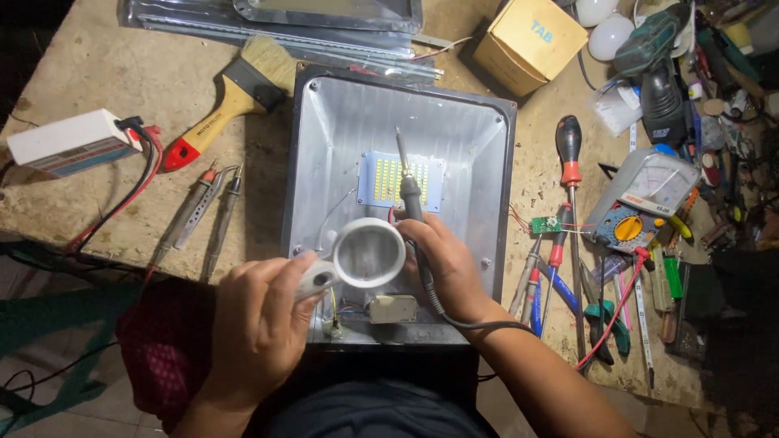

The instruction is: Soldering wires to a circuit board inside an LED floodlight housing and testing connections with a multimeter.

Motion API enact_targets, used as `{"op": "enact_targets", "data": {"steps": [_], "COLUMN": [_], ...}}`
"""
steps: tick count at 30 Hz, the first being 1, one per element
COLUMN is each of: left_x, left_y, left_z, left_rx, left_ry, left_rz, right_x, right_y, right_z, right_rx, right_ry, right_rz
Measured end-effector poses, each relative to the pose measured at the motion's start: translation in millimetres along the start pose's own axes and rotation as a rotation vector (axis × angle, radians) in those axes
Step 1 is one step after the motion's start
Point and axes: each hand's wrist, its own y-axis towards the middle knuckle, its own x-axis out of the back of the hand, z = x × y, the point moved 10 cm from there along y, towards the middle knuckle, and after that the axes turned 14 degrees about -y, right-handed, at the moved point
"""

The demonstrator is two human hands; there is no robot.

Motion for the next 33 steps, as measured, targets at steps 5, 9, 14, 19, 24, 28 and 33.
{"op": "enact_targets", "data": {"steps": [5, 9, 14, 19, 24, 28, 33], "left_x": [-12, -16, -21, -20, -23, -28, -31], "left_y": [2, 11, 25, 38, 37, 39, 46], "left_z": [-18, -37, -60, -71, -74, -78, -80], "left_rx": [-0.044, -0.118, -0.182, -0.152, -0.136, -0.149, -0.064], "left_ry": [-0.064, -0.112, -0.170, -0.067, -0.078, -0.152, -0.215], "left_rz": [0.077, 0.112, 0.070, -0.015, -0.018, 0.012, 0.021], "right_x": [27, 44, 70, 85, 79, 75, 77], "right_y": [-6, -19, -26, -23, -24, -28, -29], "right_z": [12, 4, 15, 29, 26, 27, 22], "right_rx": [0.064, -0.039, 0.081, 0.021, 0.029, -0.027, -0.005], "right_ry": [0.082, 0.075, 0.012, 0.112, 0.453, 0.448, 0.422], "right_rz": [-0.130, -0.185, -0.339, -0.355, -0.217, -0.236, -0.278]}}
